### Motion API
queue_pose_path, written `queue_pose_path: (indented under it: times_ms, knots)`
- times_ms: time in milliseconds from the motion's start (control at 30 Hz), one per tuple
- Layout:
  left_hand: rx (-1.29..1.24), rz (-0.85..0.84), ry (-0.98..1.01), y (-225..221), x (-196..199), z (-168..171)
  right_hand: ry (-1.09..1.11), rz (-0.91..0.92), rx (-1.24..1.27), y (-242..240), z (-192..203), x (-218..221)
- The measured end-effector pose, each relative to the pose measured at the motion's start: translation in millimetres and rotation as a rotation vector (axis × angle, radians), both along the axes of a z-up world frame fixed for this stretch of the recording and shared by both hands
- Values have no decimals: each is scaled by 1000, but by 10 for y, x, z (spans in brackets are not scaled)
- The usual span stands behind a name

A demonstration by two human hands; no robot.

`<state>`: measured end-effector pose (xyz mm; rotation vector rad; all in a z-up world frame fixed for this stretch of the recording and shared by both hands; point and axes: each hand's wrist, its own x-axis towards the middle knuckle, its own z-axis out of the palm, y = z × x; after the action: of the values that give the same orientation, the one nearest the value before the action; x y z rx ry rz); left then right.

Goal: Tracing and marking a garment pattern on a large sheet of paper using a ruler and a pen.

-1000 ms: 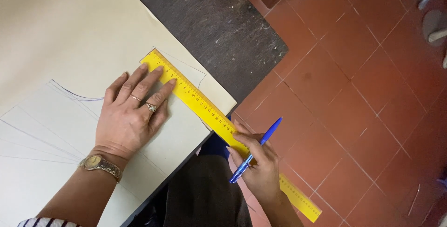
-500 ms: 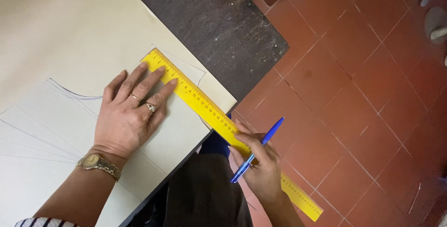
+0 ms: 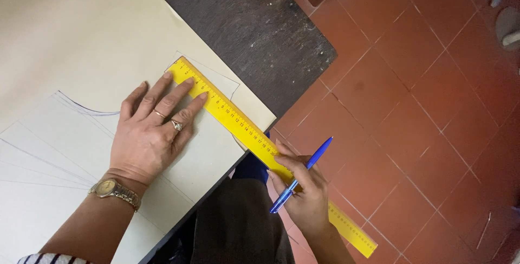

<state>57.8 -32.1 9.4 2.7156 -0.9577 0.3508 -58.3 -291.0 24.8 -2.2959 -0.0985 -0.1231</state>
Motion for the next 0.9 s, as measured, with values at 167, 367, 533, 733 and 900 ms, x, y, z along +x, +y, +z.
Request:
queue_pose_path:
  times_ms: [167, 367, 533, 733, 900]
  knots:
    - [-17, -9, -6, 4, 9, -8, 16, -5, 8, 9, 17, 2]
    - [-23, -6, 24, 8, 2, -17, 36, -6, -8, -6, 4, -10]
    - [-31, -1, 4, 5, 7, -28, 1, 5, -3, -11, -3, 5]
    - [3, 5, 23, 10, 0, -27, -27, 40, -21, -42, -40, 5]
    - [-32, 17, 1, 18, 26, -71, -47, 23, 39, 5, 56, 61]
